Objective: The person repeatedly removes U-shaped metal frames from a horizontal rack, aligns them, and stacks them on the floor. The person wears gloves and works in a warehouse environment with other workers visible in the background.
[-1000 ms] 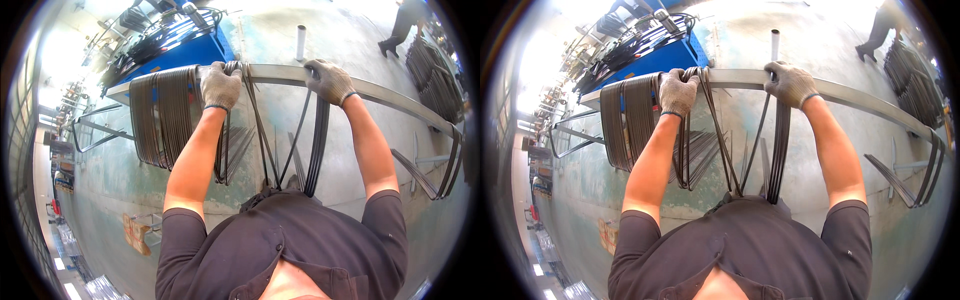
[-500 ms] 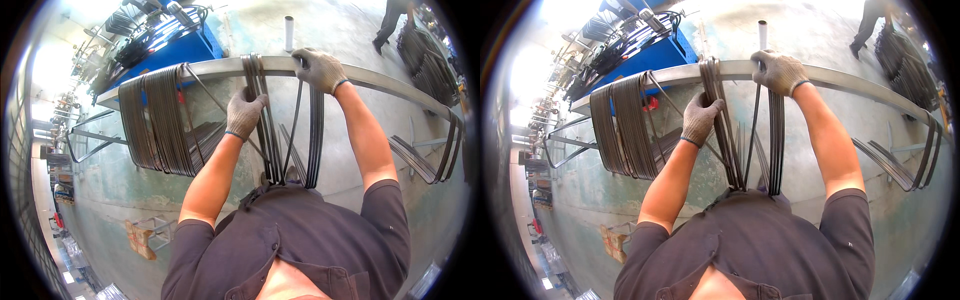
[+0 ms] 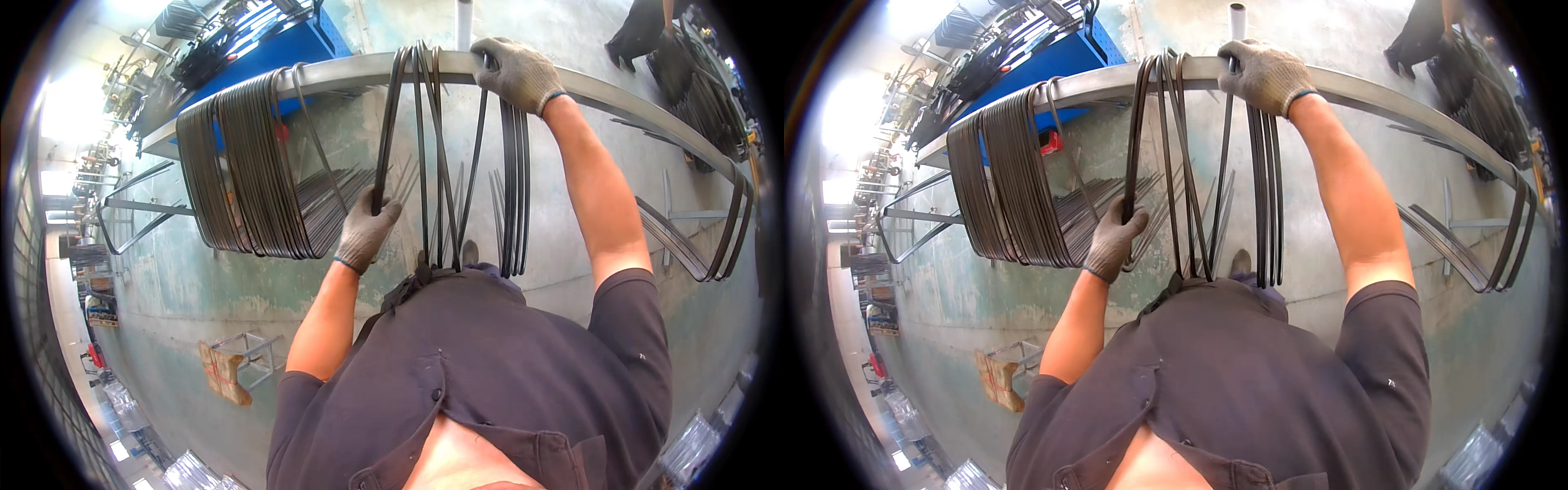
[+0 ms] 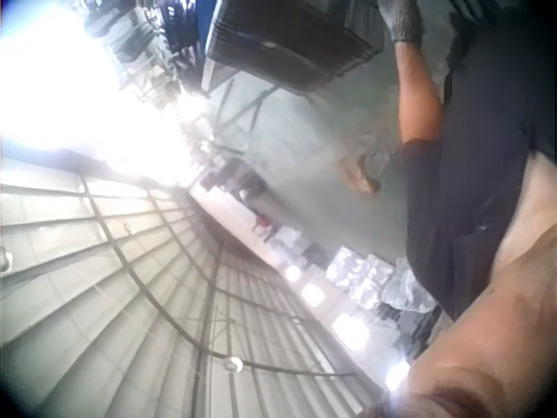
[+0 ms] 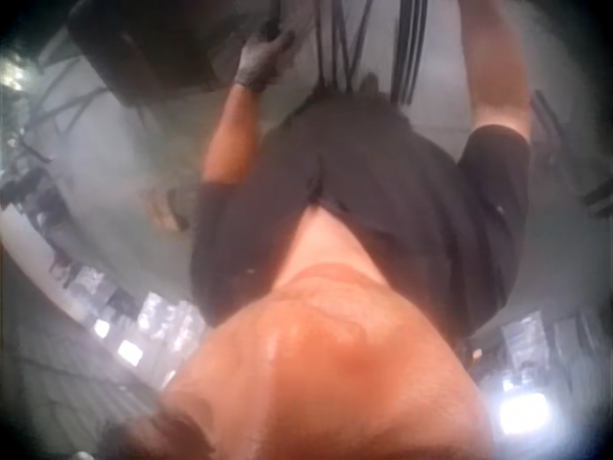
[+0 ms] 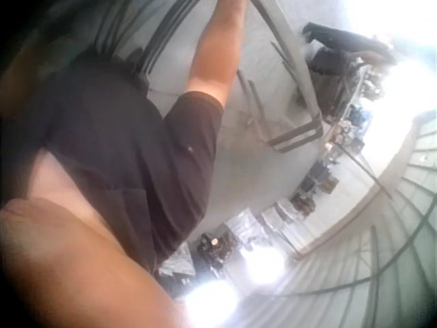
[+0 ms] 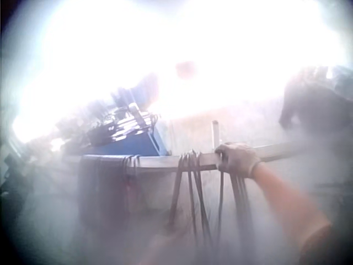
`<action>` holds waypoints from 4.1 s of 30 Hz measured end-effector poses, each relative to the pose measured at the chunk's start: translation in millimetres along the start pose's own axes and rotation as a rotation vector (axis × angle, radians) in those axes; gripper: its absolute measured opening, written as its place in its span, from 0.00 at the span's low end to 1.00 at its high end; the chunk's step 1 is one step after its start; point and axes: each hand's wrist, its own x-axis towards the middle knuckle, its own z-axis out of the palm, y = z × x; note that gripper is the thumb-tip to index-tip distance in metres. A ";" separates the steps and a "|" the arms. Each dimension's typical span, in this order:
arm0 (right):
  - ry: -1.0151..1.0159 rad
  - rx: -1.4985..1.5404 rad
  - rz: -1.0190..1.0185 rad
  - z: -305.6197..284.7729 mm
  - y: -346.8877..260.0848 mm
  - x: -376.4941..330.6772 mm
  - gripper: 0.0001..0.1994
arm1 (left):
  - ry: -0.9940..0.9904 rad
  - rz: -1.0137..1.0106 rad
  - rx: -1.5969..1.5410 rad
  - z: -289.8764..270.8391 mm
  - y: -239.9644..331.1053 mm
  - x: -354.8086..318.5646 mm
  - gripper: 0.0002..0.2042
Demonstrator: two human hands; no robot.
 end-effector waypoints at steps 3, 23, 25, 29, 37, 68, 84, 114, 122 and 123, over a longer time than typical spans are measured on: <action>0.003 -0.004 -0.001 1.3 1.0 1.6 0.24 | -0.079 -0.019 -0.157 -15.6 -20.3 -13.0 0.36; 0.049 -0.046 -0.029 15.3 16.2 3.8 0.26 | 0.151 0.003 0.277 14.8 -94.3 -18.5 0.41; 0.045 -0.048 -0.031 12.3 10.6 3.2 0.26 | 0.187 0.037 0.494 10.6 -110.3 -10.3 0.44; 0.020 -0.039 -0.017 6.9 9.5 0.5 0.25 | 0.240 0.115 0.792 -13.1 -124.0 -15.5 0.36; 0.617 -0.215 -0.151 47.4 -3.7 -37.2 0.35 | 0.069 0.193 -0.295 -16.7 -25.8 21.9 0.26; 0.031 0.866 0.908 95.7 -51.8 -230.0 0.19 | -0.349 -0.066 -0.487 72.3 3.1 -15.6 0.17; 0.013 1.085 0.856 196.3 -71.3 -323.7 0.17 | -0.044 0.201 -0.321 75.7 -22.2 -16.2 0.18; 0.154 1.059 0.888 170.1 -30.4 -346.9 0.14 | 0.227 0.292 -0.012 -38.4 -48.1 24.1 0.11; 0.101 1.087 0.892 161.2 -25.0 -349.4 0.14 | 0.468 0.423 0.387 -40.4 -53.1 1.1 0.12; 0.085 1.072 0.899 160.4 -24.0 -349.6 0.14 | 0.529 0.496 0.419 -43.3 -55.7 4.3 0.12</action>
